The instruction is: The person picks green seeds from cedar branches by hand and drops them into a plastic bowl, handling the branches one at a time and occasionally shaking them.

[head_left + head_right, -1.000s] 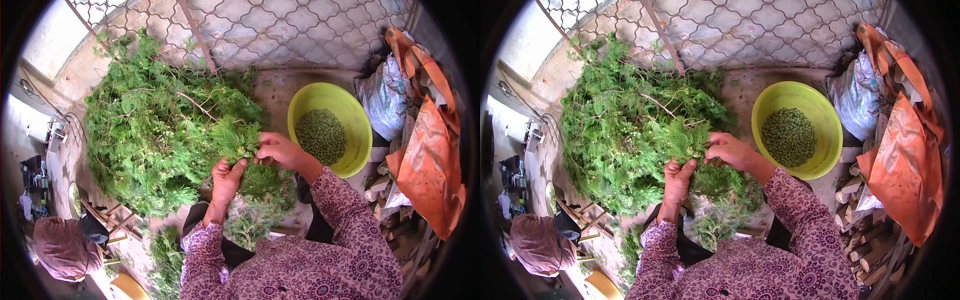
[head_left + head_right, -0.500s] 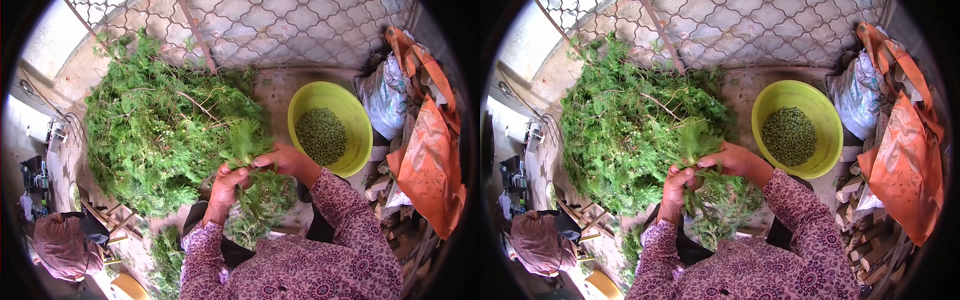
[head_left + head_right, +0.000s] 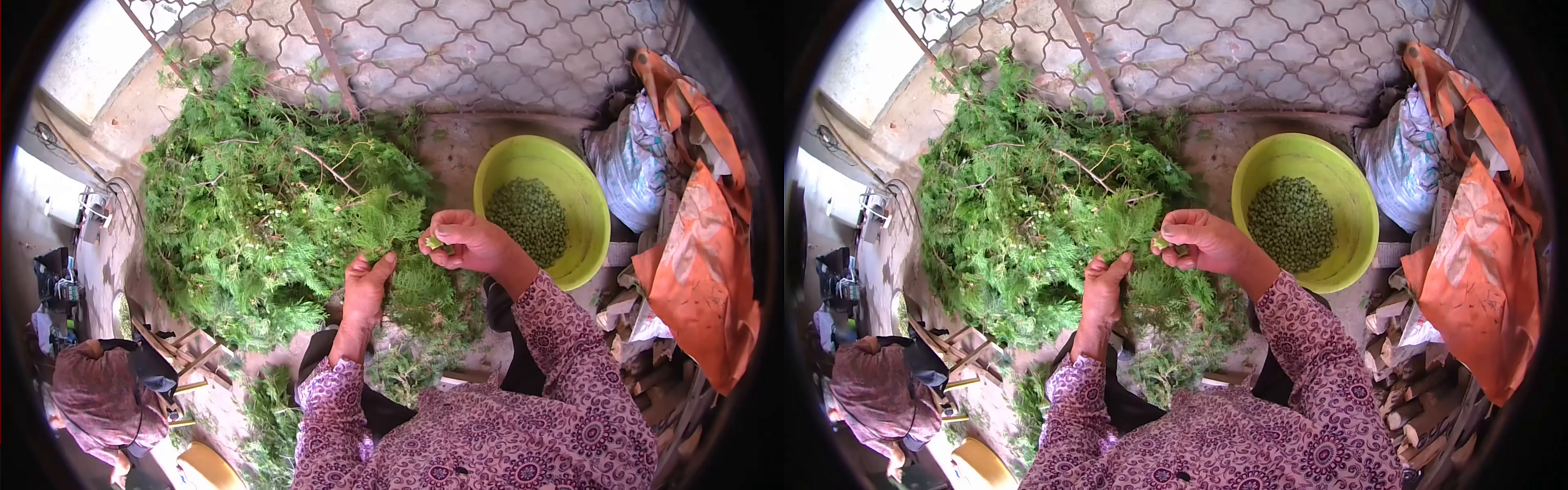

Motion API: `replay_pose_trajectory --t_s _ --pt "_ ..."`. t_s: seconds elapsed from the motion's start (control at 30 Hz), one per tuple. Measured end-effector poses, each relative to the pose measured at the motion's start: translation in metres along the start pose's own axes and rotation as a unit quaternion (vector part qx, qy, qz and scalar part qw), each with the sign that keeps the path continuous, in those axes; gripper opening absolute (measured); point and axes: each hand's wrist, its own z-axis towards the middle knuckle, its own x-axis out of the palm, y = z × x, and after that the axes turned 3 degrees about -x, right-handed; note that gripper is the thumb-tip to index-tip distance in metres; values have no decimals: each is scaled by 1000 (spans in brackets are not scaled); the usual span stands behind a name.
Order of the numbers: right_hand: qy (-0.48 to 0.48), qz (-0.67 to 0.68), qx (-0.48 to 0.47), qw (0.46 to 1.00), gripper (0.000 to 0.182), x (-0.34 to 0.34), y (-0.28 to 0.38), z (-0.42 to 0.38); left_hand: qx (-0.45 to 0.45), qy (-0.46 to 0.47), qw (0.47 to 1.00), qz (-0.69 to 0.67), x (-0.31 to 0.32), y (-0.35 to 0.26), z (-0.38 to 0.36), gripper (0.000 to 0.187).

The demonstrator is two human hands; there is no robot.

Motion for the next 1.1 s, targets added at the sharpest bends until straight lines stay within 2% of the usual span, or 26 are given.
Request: replay_pose_trajectory --t_s 0.07,0.13,0.2,0.23,0.27,0.3,0.33,0.37,0.43,0.47,0.6,0.67,0.7,0.77,0.83,0.9,0.97,1.03,1.1 --pt "-35 -11 2 999 3 5 4 -2 -41 -35 998 -30 -5 4 4 6" --pt "-94 -152 -24 984 2 2 17 -2 -69 -53 996 -24 -9 2 5 6" --pt "-109 -177 -65 976 4 -19 39 -9 -92 -87 992 -23 -9 0 6 8" --pt "-191 -292 -102 932 8 -24 51 -16 -92 -87 992 -23 -8 -1 6 8" --pt "-270 -400 -135 865 13 -31 63 -24 -86 -90 992 -19 -7 -3 6 7" --pt "-341 -546 -180 744 18 -54 67 -32 -82 -93 992 -16 -7 -3 5 7" --pt "-398 -668 -216 590 23 -78 67 -38 -84 -92 992 -17 -8 -3 6 7" --pt "-400 -668 -213 590 23 -93 66 -44 -82 -87 993 -16 -8 -2 6 7" --pt "-437 -795 -190 376 31 -105 64 -56 -86 -81 993 -14 -9 0 8 7" --pt "-430 -787 -156 414 32 -111 64 -60 -79 -77 994 -7 -10 1 8 7" --pt "-387 -783 -162 459 34 -100 57 -58 -54 -77 995 20 -12 4 8 6" --pt "-301 -794 -105 517 33 -104 48 -58 -4 -98 995 8 -14 1 6 9" --pt "-303 -793 -104 519 33 -99 44 -60 17 -118 993 -1 -14 -8 1 11" --pt "-300 -807 -156 484 31 -90 37 -64 78 -186 979 30 -19 -29 -14 13" --pt "-302 -801 -177 486 29 -90 30 -67 135 -236 960 61 -47 -53 -32 16" --pt "-309 -794 -193 486 27 -87 24 -72 180 -339 918 96 -63 -83 -60 19" --pt "-312 -794 -153 499 30 -80 17 -74 211 -437 858 170 -88 -105 -91 19" --pt "-298 -802 -114 505 29 -85 12 -70 230 -431 851 194 -152 -110 -126 20" --pt "-295 -789 -149 518 23 -90 -2 -69 233 -513 787 253 -186 -102 -161 21"
